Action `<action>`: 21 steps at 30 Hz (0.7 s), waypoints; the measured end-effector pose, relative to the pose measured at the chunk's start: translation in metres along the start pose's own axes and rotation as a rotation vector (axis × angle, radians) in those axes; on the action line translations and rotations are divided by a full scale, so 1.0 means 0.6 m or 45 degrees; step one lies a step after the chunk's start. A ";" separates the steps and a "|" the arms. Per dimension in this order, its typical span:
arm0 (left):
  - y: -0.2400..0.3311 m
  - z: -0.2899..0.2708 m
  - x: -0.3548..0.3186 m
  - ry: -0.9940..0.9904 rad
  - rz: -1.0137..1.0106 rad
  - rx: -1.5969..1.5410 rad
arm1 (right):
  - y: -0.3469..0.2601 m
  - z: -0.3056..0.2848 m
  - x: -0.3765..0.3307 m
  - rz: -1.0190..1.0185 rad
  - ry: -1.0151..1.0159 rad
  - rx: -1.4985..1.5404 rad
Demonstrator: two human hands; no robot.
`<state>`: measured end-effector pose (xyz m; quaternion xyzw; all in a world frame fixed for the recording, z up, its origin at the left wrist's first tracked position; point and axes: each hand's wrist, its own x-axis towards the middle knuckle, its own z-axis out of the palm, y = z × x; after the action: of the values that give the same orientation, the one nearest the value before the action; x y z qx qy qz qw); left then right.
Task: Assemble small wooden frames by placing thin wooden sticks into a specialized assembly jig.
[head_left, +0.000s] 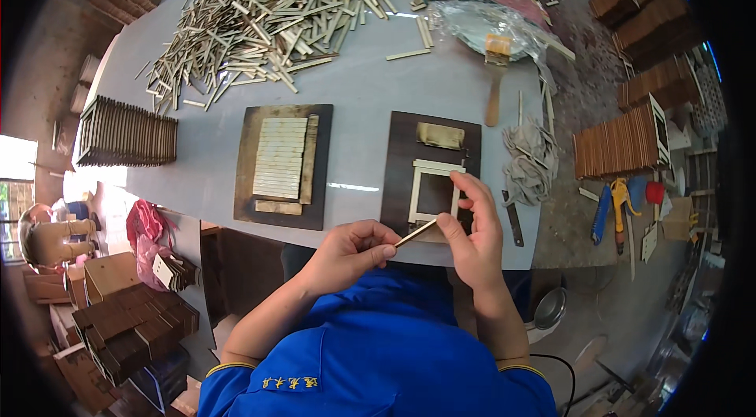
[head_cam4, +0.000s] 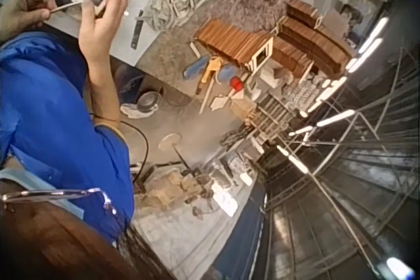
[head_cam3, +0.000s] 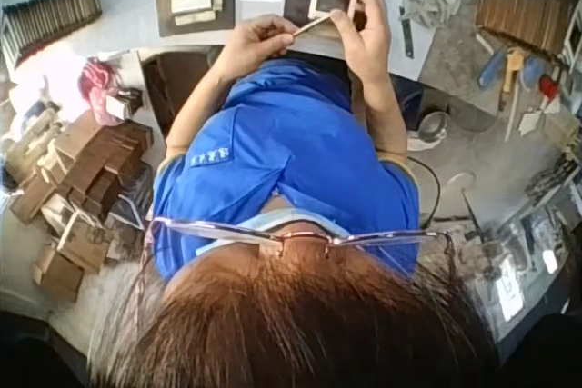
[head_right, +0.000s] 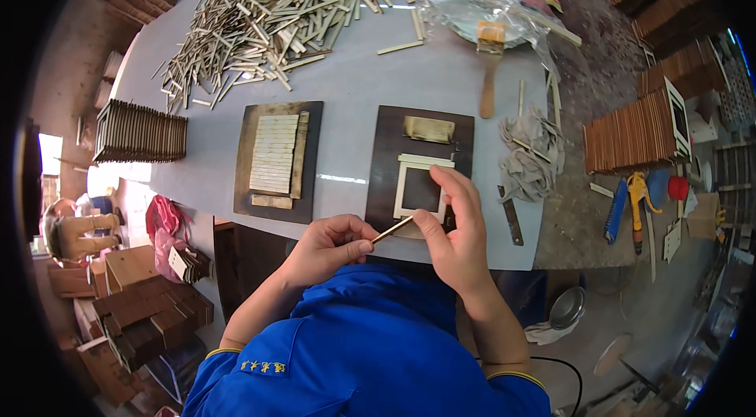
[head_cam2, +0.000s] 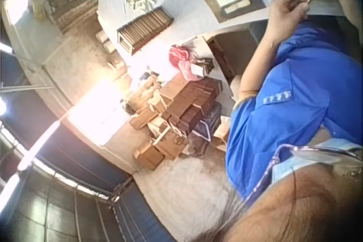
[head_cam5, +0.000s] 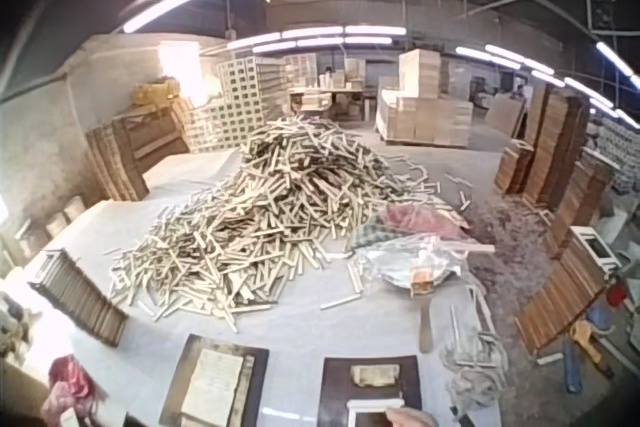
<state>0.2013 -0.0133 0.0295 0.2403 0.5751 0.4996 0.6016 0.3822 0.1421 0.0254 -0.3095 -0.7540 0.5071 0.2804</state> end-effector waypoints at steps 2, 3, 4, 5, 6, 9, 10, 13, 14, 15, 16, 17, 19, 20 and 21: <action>-0.003 0.010 0.010 -0.005 -0.006 0.025 | 0.011 -0.019 -0.007 -0.002 0.045 -0.010; -0.007 0.015 0.017 0.075 0.161 0.199 | 0.020 -0.028 -0.014 -0.034 0.084 -0.069; -0.011 0.020 0.026 0.154 0.328 0.371 | 0.031 -0.035 -0.021 -0.066 0.121 -0.128; -0.016 0.024 0.035 0.234 0.496 0.542 | 0.041 -0.040 -0.029 -0.097 0.157 -0.188; -0.020 0.026 0.042 0.313 0.664 0.710 | 0.049 -0.042 -0.037 -0.127 0.190 -0.249; -0.033 0.032 0.059 0.387 0.716 0.834 | 0.068 -0.035 -0.067 -0.185 0.172 -0.341; -0.037 0.033 0.063 0.428 0.745 0.895 | 0.074 -0.031 -0.076 -0.219 0.161 -0.387; -0.048 0.032 0.072 0.477 0.788 0.983 | 0.076 -0.020 -0.085 -0.274 0.132 -0.481; -0.051 0.031 0.074 0.486 0.811 1.012 | 0.074 -0.015 -0.086 -0.303 0.120 -0.531; -0.053 0.030 0.076 0.496 0.835 1.041 | 0.072 -0.010 -0.086 -0.334 0.108 -0.580; -0.055 0.029 0.076 0.505 0.860 1.070 | 0.071 -0.006 -0.087 -0.365 0.096 -0.629; -0.056 0.029 0.077 0.507 0.855 1.069 | 0.071 -0.005 -0.086 -0.363 0.091 -0.628; -0.057 0.029 0.077 0.507 0.859 1.079 | 0.072 -0.002 -0.082 -0.381 0.070 -0.674; -0.057 0.029 0.078 0.507 0.863 1.084 | 0.072 -0.001 -0.080 -0.391 0.061 -0.697; -0.057 0.029 0.078 0.507 0.867 1.089 | 0.072 0.000 -0.079 -0.402 0.052 -0.720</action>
<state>0.2211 0.0196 -0.0173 0.5346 0.7183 0.4237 0.1368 0.4212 0.1193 -0.0202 -0.2645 -0.8979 0.2215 0.2734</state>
